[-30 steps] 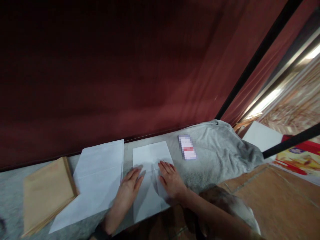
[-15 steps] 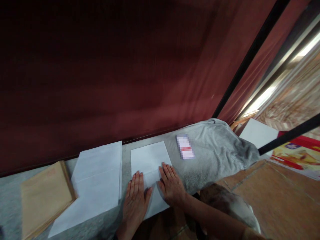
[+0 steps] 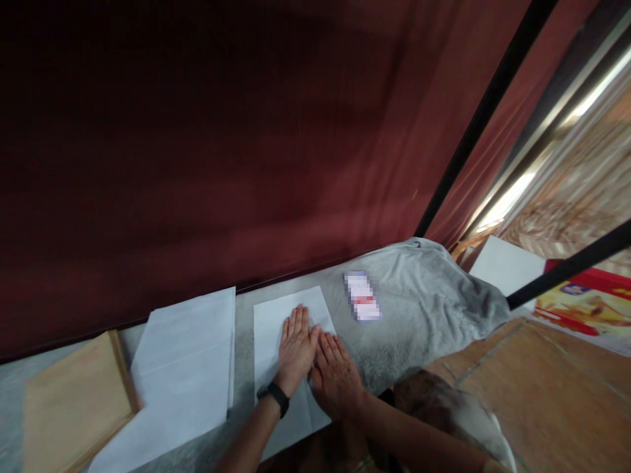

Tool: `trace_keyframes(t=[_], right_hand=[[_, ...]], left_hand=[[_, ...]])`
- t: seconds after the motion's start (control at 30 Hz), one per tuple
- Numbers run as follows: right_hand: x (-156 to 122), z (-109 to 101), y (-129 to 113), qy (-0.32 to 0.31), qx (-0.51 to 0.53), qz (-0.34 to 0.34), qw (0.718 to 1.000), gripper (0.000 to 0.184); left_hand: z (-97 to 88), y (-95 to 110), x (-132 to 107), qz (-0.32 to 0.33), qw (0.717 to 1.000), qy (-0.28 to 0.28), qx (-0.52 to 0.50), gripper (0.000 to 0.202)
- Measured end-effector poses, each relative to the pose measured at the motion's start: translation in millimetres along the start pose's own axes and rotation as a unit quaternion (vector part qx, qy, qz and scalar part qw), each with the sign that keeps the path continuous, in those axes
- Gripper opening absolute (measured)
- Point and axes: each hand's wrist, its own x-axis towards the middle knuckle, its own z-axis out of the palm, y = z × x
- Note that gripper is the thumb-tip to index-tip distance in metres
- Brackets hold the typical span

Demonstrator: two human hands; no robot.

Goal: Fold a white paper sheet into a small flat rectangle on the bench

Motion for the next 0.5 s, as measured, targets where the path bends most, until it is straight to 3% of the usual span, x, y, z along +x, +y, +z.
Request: trace_keyframes(t=[0.1, 0.23, 0.37, 0.5], right_hand=[[-0.6, -2.7, 0.3, -0.018, 0.011, 0.008, 1.0, 0.059], [12.6, -5.5, -2.5, -0.026, 0.016, 0.022, 0.999, 0.053], [52.6, 4.7, -9.9, -0.038, 0.039, -0.029, 0.998, 0.051], [89.5, 25.2, -15.9, -0.032, 0.042, -0.023, 0.998, 0.049]], left_hand=[[-4.9, -24.7, 8.3, -0.031, 0.999, 0.013, 0.018, 0.061], [-9.2, -48.2, 0.7, -0.037, 0.998, 0.026, 0.04, 0.059], [-8.7, -51.0, -3.7, -0.03, 0.998, 0.011, 0.056, 0.058], [-8.1, -49.6, -1.3, -0.035, 0.997, -0.005, 0.068, 0.059]])
